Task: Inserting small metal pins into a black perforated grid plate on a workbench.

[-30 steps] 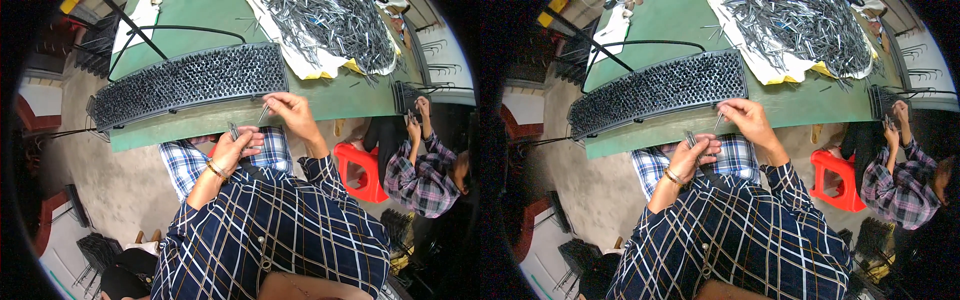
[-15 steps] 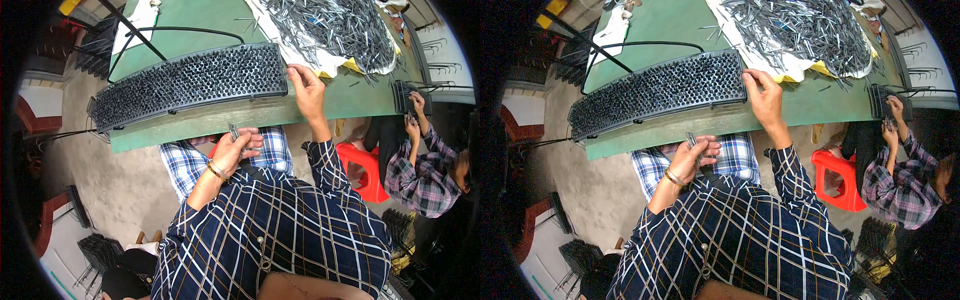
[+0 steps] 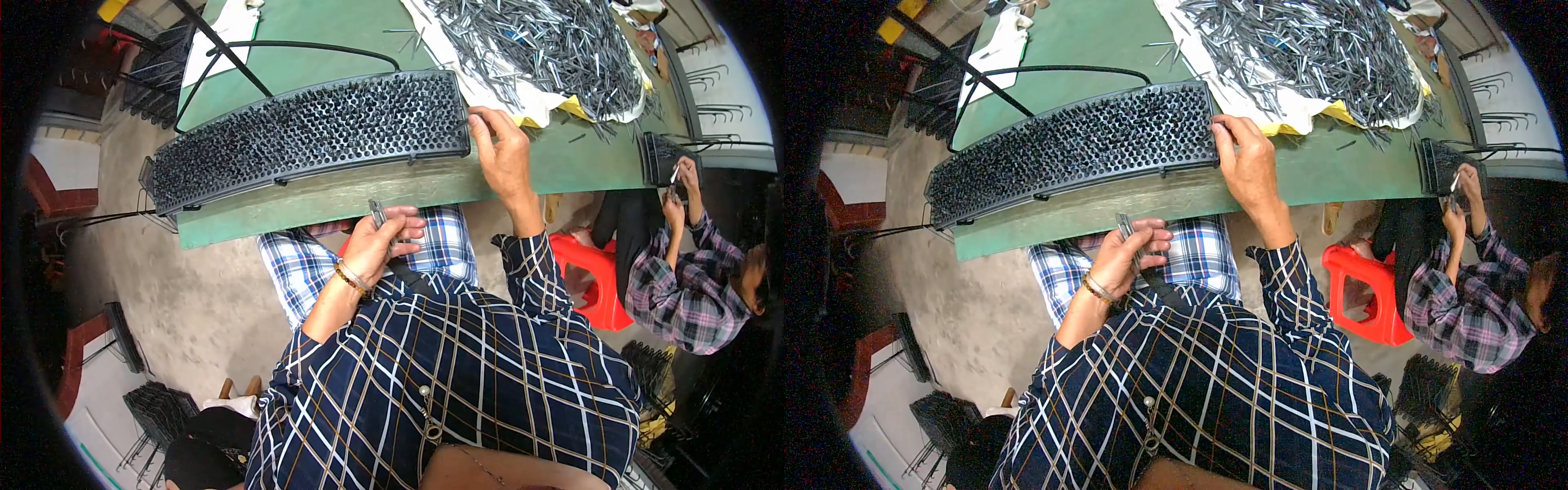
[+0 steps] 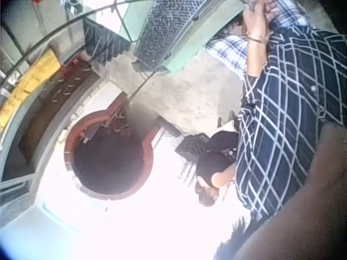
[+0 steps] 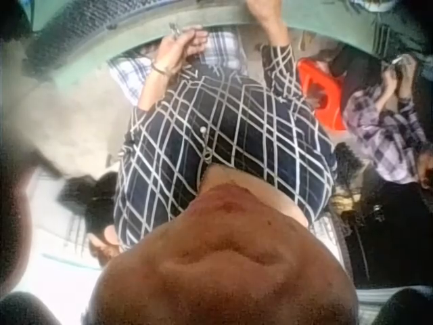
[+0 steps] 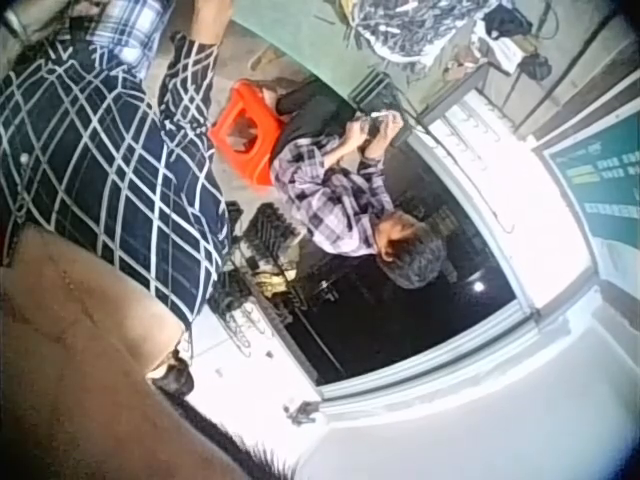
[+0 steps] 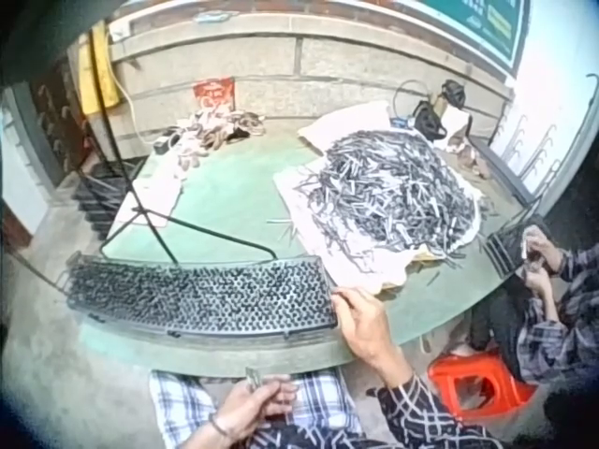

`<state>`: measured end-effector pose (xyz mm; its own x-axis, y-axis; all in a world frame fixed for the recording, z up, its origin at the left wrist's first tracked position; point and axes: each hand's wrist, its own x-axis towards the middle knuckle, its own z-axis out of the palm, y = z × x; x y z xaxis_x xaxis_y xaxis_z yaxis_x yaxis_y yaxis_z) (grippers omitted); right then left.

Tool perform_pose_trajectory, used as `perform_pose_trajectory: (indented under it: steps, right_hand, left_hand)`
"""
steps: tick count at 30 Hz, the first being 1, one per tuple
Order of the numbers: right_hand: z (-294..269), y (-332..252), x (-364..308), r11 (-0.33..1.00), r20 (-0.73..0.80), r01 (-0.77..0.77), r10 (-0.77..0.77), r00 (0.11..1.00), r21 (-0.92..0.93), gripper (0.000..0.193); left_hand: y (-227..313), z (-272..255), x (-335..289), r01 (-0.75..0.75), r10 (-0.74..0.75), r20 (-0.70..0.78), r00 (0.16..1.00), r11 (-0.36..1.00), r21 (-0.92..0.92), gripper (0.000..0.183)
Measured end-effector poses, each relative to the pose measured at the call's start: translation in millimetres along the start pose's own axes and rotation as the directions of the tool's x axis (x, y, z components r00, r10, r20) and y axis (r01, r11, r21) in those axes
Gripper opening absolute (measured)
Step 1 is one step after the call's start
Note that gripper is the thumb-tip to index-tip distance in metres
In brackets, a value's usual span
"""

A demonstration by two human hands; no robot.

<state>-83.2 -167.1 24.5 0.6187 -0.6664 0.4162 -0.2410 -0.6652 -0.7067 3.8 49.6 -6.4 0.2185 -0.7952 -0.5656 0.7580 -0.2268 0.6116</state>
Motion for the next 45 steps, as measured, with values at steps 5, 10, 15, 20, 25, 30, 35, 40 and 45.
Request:
perform_pose_trajectory:
  steps: [5,10,15,20,25,30,35,40,45]
  right_hand:
    - [1,0,1,0.997,-0.006,-0.029,0.03,1.0,0.077,0.014]
    - [2,3,-1,0.988,-0.002,-0.07,0.071,0.997,0.136,0.016]
    - [1,10,-1,0.996,0.009,-0.037,0.036,0.999,0.076,0.014]
    - [4,15,0,0.998,0.005,0.054,-0.054,0.999,0.045,0.013]
    - [4,10,2,0.999,0.003,0.052,-0.052,0.999,0.0,0.012]
    - [9,0,7,0.998,0.021,0.054,-0.054,0.998,-0.017,0.013]
    - [13,0,9,0.998,0.036,0.067,-0.067,0.997,0.0,0.013]
    - [15,6,8,0.999,0.028,0.042,-0.042,0.999,0.029,0.014]
    - [16,9,2,0.995,0.058,0.076,-0.072,0.996,-0.07,0.017]
  left_hand:
    - [1,0,-1,0.003,-0.003,-0.001,1.0,1.0,-0.006,0.027]
    - [1,-1,0,0.006,-0.006,-0.012,1.0,1.0,-0.002,0.027]
    - [0,0,1,0.01,-0.01,-0.013,1.0,1.0,-0.004,0.026]
    - [0,-1,1,0.005,-0.005,-0.019,1.0,1.0,0.004,0.026]
    - [0,-1,1,-0.006,0.006,-0.005,1.0,1.0,-0.002,0.026]
    - [-1,-2,0,-0.01,0.009,-0.005,1.0,1.0,-0.013,0.026]
    - [-1,-4,0,-0.012,0.011,-0.009,1.0,1.0,-0.027,0.026]
    - [0,-3,0,-0.006,0.006,-0.009,1.0,1.0,-0.028,0.026]
    - [0,-3,0,-0.004,0.004,0.019,1.0,1.0,-0.03,0.027]
